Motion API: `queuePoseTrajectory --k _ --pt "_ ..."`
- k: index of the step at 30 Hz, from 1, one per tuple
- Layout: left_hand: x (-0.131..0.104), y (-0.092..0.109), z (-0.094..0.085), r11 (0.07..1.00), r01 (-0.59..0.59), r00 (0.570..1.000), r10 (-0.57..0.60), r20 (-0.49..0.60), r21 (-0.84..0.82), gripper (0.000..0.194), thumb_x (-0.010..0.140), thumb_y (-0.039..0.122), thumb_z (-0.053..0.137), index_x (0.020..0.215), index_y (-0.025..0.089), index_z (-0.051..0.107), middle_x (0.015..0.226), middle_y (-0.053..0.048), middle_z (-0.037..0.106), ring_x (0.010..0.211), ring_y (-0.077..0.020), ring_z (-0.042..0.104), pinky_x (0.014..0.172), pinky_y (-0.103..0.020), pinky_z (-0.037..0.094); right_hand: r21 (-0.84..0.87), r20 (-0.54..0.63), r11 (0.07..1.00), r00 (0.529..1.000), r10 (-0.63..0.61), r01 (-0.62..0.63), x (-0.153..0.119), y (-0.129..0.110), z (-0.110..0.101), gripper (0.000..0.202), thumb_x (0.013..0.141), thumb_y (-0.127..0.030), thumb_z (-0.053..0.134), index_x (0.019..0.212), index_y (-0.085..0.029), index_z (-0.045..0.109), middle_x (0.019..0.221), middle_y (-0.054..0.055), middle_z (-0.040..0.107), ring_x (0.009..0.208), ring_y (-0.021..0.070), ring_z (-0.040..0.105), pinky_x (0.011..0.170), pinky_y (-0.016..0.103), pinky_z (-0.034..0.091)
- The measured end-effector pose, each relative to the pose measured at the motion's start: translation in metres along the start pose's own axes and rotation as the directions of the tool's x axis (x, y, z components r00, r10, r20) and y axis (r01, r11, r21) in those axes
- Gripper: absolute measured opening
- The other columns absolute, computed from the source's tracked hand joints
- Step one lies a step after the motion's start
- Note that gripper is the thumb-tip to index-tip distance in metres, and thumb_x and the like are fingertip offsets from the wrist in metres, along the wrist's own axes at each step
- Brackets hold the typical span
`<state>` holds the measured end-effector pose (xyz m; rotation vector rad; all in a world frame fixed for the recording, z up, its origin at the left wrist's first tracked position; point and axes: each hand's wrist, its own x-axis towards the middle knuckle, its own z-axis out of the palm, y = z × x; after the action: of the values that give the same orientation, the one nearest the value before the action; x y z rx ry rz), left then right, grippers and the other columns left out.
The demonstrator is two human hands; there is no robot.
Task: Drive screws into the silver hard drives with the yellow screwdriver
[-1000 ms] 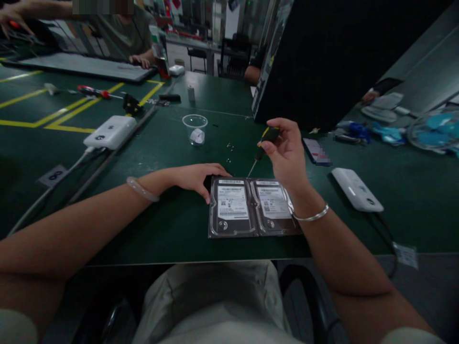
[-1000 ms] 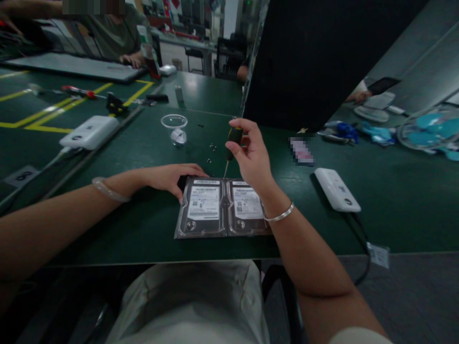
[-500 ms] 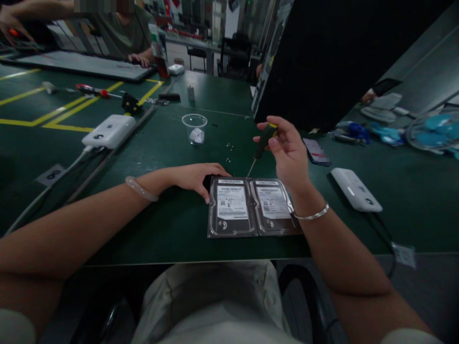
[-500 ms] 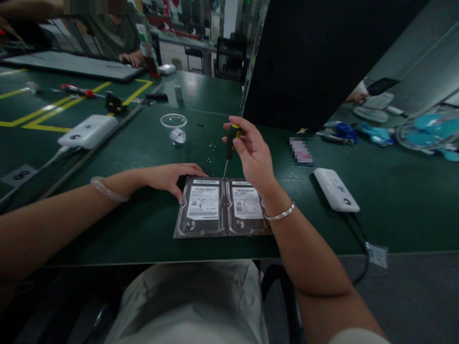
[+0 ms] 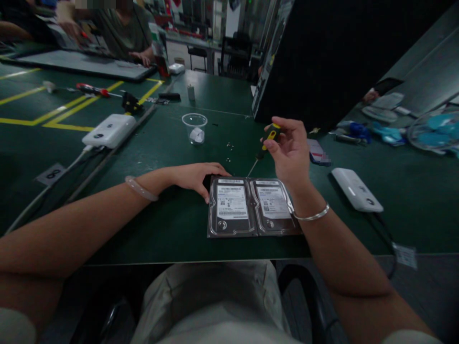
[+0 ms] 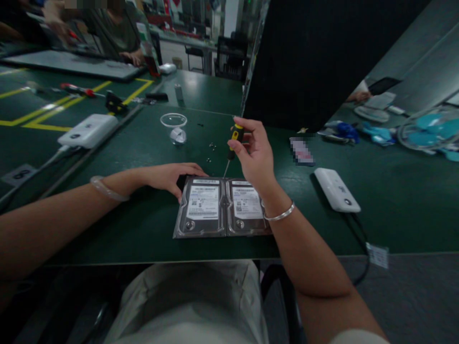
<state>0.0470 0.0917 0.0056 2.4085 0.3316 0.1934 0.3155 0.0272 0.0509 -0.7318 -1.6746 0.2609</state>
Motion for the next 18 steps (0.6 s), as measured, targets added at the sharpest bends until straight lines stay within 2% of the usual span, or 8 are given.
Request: queuePoseTrajectory --k 4,11,16,18 --pt "0.0 -0.001 0.0 1.0 -0.002 1.0 0.002 0.0 0.006 0.092 0.064 0.052 0.09 0.143 0.027 0.051 0.139 -0.01 0.054 0.131 -0.0281 0.053 0.114 -0.039 0.037 0.153 0.153 0.985 0.987 0.053 -0.077 0.001 -0.008 0.001 0.032 0.096 -0.047 0.054 0.127 -0.038 0.053 0.124 -0.001 0.066 0.112 0.0179 0.067 0.096 0.042 0.06" --pt "0.0 0.002 -0.001 1.0 0.0 1.0 0.0 0.007 -0.004 0.091 0.064 0.051 0.09 0.143 0.027 0.051 0.14 -0.009 0.053 0.132 -0.0283 0.052 0.114 -0.04 0.037 0.112 0.188 0.978 0.97 0.152 -0.175 -0.001 -0.003 0.001 0.046 0.096 -0.057 0.05 0.137 -0.039 0.042 0.125 0.001 0.069 0.1 0.017 0.072 0.085 0.038 0.064" --pt "0.0 0.001 0.0 1.0 -0.022 1.0 0.022 0.0 -0.009 0.09 0.065 0.051 0.09 0.143 0.028 0.051 0.139 -0.01 0.054 0.131 -0.0286 0.053 0.114 -0.042 0.037 0.114 0.223 0.98 0.966 0.133 -0.162 -0.002 0.003 0.003 0.05 0.097 -0.055 0.048 0.143 -0.04 0.034 0.127 0.002 0.066 0.115 0.019 0.068 0.086 0.036 0.063" --pt "0.0 0.0 0.0 0.999 -0.033 0.999 0.033 -0.004 -0.005 0.089 0.065 0.051 0.09 0.143 0.028 0.051 0.138 -0.009 0.054 0.13 -0.0284 0.053 0.113 -0.041 0.038 0.105 0.228 0.984 0.967 0.114 -0.141 -0.003 0.005 0.003 0.05 0.098 -0.053 0.048 0.145 -0.04 0.034 0.134 0.002 0.062 0.117 0.0196 0.066 0.089 0.038 0.062"
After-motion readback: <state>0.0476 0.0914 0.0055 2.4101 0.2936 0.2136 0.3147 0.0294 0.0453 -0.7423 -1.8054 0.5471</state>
